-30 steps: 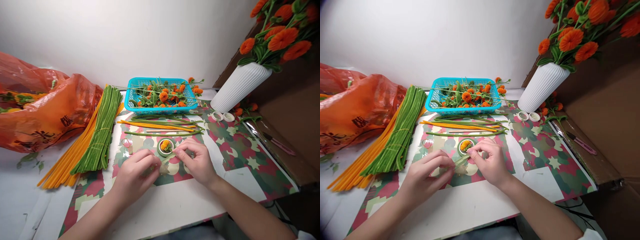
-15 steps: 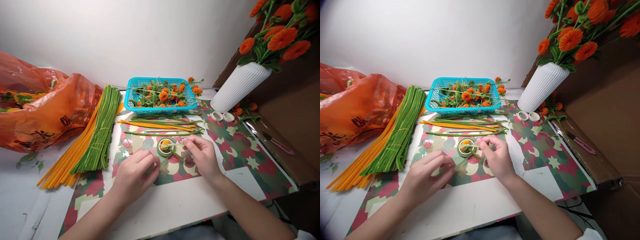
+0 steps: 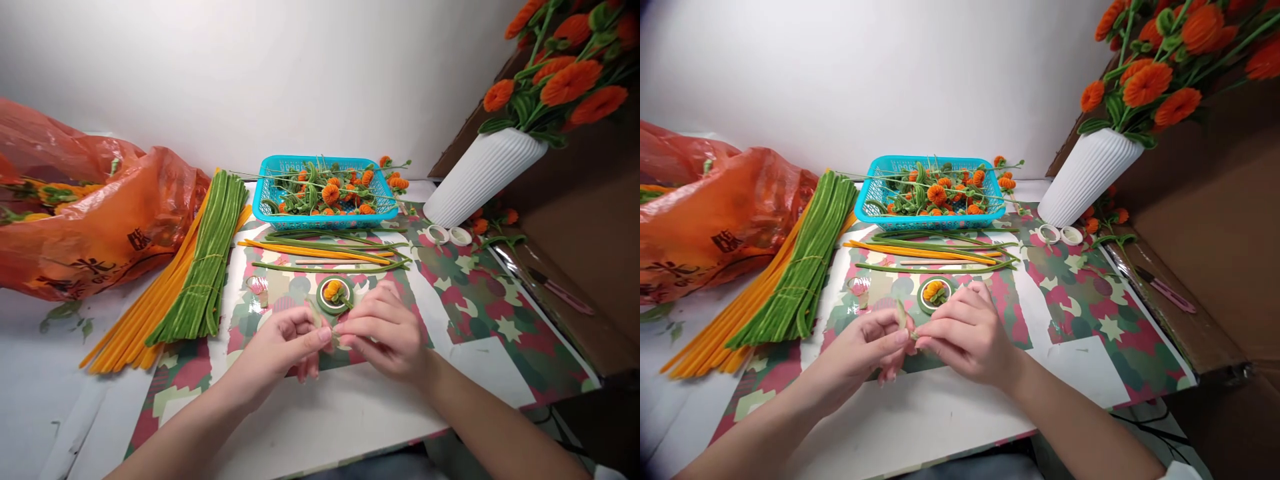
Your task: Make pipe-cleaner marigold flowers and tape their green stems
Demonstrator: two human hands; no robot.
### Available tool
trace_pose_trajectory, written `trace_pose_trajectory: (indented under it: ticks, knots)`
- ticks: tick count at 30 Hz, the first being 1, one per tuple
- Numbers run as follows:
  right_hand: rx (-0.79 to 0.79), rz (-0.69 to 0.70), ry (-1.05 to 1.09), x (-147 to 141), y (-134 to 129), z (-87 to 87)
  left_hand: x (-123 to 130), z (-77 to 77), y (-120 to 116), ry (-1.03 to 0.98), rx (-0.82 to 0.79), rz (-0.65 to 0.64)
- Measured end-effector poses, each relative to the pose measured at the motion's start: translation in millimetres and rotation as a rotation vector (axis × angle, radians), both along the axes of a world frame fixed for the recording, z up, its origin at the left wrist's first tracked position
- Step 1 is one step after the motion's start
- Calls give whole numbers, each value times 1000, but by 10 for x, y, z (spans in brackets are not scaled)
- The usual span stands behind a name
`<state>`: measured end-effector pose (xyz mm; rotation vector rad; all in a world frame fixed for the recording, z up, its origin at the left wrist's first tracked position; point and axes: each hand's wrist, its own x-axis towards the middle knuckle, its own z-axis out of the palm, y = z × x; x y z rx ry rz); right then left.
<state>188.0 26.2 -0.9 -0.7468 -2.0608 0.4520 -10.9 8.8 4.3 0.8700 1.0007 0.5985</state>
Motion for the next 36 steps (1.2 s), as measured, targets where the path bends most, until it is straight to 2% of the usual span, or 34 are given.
trace_pose_trajectory:
  ticks: [3, 8, 11, 16, 18, 22, 28, 33, 36]
  knots:
    - [-17, 12, 3, -8, -2, -6, -17, -16, -16, -85, 15, 87]
    - [-125, -43, 115, -24, 11, 21, -55, -30, -36, -173, 107, 99]
    - [-221, -64, 197, -34, 15, 25, -68, -15, -55, -97, 223, 93]
    - [-363, -102, 255, -41, 11, 24, -70, 57, -58, 155, 593, 48]
    - [-429, -140, 277, -34, 12, 29, -71, 74, -49, 204, 694, 51]
    - [-573, -205, 356, -14, 25, 40, -78, 72, -41, 266, 774, 51]
    - [-677, -230, 440, 7, 30, 23, -85, 46, -41, 316, 891, 76]
    - [-726, -241, 446, 11, 41, 10, -86, 56, -54, 276, 1052, 57]
    - [-728, -264, 364, -11, 61, 13, -88, 81, -72, 191, 1091, 2]
